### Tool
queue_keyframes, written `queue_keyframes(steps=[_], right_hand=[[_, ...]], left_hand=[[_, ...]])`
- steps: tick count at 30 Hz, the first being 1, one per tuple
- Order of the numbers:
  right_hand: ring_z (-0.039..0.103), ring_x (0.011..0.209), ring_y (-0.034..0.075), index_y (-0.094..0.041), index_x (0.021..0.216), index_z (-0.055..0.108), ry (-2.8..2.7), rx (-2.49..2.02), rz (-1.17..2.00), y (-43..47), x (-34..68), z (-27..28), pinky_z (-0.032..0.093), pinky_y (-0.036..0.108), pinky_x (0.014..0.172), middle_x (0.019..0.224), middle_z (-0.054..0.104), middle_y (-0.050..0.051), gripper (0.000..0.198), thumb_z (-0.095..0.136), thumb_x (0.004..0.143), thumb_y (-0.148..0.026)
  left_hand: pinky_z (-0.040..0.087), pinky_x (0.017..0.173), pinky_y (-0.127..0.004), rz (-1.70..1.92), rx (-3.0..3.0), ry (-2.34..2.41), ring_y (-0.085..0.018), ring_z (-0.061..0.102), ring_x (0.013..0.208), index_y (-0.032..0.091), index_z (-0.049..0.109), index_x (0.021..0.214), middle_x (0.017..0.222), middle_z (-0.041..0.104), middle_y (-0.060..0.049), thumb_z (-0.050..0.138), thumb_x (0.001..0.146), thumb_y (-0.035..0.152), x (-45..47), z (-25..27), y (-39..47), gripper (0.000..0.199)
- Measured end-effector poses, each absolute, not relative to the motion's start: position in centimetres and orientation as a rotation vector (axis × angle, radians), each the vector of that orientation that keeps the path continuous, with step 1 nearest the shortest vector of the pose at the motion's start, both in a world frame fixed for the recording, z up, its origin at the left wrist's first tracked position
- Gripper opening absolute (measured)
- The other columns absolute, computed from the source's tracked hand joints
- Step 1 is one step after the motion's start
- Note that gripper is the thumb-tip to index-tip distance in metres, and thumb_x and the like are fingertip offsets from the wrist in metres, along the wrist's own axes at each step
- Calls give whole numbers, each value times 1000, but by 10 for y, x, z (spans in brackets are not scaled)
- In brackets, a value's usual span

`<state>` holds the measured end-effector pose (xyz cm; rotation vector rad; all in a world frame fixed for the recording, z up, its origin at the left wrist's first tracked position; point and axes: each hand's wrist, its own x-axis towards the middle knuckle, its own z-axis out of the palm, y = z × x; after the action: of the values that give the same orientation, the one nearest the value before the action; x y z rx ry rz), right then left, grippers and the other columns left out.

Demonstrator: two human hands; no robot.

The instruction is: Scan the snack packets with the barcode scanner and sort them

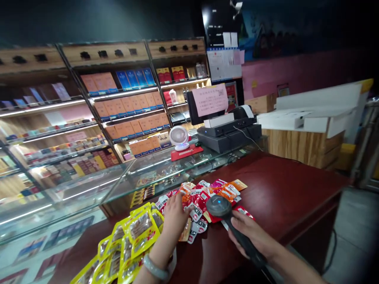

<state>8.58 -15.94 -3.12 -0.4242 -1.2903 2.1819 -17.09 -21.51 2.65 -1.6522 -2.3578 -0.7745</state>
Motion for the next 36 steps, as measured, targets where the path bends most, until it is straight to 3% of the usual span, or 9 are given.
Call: queue_keyframes(steps=[9,16,25,28,31,36], right_hand=[[38,26,4,-20,92,49,-1331,-517,1988,-134,115,-24,30,14,25,47,54,-8,51,64,80,-68],[47,32,7,-18,109,51,-1452,-704,1850,-130,142,-30,35,14,30,53,59,-6,49,65,85,-58],[49,33,7,-16,102,56,-1438,-752,1861,-137,148,-31,37,14,31,55,61,-4,46,71,81,-55],[50,33,8,-17,94,56,-1324,-744,1876,-141,147,-29,37,15,31,55,61,-3,41,73,81,-52],[46,33,7,-19,89,55,-1221,-728,1882,-141,147,-28,33,15,30,54,58,-4,37,68,85,-53],[37,35,5,-19,79,53,-1087,-674,1886,-135,149,-29,28,14,33,52,49,-7,39,58,91,-56]], left_hand=[[36,109,-48,-916,-1945,-2254,-31,48,131,23,65,115,136,57,-11,70,78,38,-125,25,-212,40],[40,107,-48,-924,-2153,-2146,-30,54,123,21,65,116,128,62,-12,73,76,36,-108,39,-191,44],[47,98,-39,-1140,-2217,-1983,-23,63,109,22,66,112,115,70,-8,65,84,39,-111,103,-172,33],[49,90,-34,-968,-2238,-2128,-22,66,101,22,68,114,111,72,-8,59,88,42,-111,107,-157,34],[49,85,-33,-553,-2336,-2225,-23,68,97,21,72,105,108,74,-10,57,88,43,-105,98,-131,31],[49,87,-41,-30,-2225,-2397,-36,64,108,16,72,97,115,69,-22,76,67,54,-89,68,-89,49]])
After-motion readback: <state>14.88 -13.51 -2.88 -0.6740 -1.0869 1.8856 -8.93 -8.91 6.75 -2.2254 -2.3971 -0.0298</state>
